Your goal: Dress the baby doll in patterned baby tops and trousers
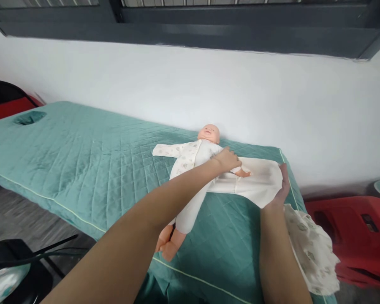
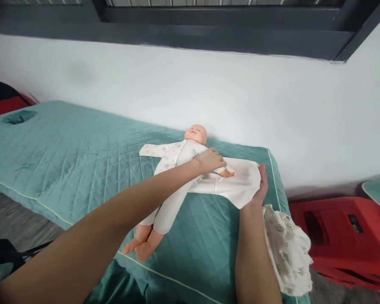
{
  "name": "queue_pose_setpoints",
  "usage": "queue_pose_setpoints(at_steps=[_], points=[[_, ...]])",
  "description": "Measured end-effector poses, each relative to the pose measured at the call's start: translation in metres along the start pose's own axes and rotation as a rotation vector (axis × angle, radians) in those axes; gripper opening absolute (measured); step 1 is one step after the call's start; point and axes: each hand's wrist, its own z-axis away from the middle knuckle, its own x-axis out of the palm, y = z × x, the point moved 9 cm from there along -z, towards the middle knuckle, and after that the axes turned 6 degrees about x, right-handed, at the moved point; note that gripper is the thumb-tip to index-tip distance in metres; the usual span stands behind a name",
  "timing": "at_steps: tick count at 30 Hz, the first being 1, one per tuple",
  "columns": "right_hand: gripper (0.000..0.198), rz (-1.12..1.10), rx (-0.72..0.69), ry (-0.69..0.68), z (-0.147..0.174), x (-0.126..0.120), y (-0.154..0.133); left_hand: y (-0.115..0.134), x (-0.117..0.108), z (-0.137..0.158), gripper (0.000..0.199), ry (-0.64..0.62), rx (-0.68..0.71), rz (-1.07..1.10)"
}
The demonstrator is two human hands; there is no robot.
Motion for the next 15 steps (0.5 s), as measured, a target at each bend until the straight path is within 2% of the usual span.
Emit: queue_pose_setpoints(at_steps=[5,8,10,13,15], points=[[0.053,0.167,-0.064,0.001,0.008,0.016,-0.004,0.000,0.003,-0.004,0.029,-0.001,-0.014,0.013],[0.067,0.294,-0.014,-0.118,0.014,0.040,0.012,-0.006,0.008,-0.008,0.033,-0.015,-0.077,0.027],[0.069,0.323,0.007,-0.170,0.018,0.052,0.025,-0.014,0.012,-0.009,0.033,-0.049,-0.156,0.077],[0.067,0.315,-0.037,-0.224,0.027,0.068,0.037,-0.030,0.012,-0.004,0.035,-0.062,-0.267,0.191],[0.072,0.364,-0.078,-0.322,0.037,0.086,0.043,-0.042,0.005,0.005,0.040,-0.042,-0.295,0.251]])
